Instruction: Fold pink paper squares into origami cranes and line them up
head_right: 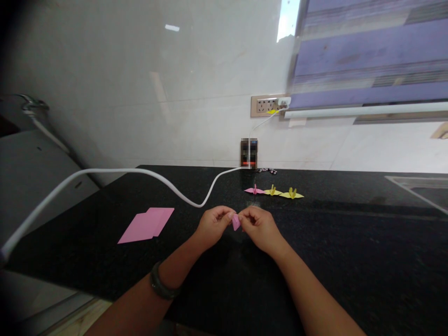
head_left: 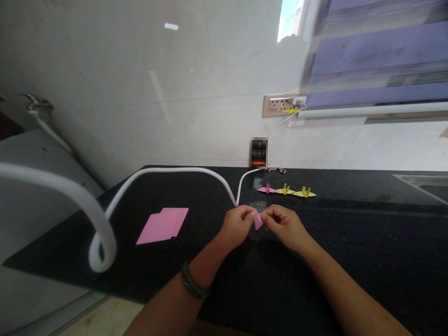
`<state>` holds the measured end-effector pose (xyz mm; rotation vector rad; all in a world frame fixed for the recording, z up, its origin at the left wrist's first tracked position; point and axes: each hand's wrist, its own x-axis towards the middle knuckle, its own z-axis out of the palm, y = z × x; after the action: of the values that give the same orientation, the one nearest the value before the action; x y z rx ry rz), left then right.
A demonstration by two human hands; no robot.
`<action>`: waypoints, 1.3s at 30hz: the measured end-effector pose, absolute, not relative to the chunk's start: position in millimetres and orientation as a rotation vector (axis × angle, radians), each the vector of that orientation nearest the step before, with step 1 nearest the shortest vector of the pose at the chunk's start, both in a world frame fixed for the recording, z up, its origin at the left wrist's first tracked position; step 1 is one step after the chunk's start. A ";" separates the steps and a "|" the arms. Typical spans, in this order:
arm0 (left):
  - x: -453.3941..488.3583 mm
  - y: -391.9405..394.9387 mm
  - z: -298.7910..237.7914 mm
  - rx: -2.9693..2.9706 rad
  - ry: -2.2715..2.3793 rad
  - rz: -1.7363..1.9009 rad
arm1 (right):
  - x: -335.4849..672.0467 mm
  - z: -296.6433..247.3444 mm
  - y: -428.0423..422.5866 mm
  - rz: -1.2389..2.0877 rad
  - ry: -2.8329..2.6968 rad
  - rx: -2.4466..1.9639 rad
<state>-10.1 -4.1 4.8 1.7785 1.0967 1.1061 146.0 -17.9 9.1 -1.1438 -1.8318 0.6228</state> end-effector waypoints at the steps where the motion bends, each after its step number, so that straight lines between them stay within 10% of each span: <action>1: -10.6 -3.7 4.6 1.797 1.117 1.112 | 146.2 9.5 -17.8 0.590 -1.846 -1.137; 29: -14.9 -0.2 5.7 1.727 1.084 1.142 | 151.3 8.9 -17.4 1.255 -1.591 -0.930; 39: -9.5 -4.3 3.9 1.767 1.084 1.117 | 147.8 5.9 -16.0 0.900 -1.730 -1.166</action>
<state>-9.5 -4.3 3.9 1.7665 1.0838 1.1174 147.8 -16.0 5.9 -1.1656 -1.7298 0.8996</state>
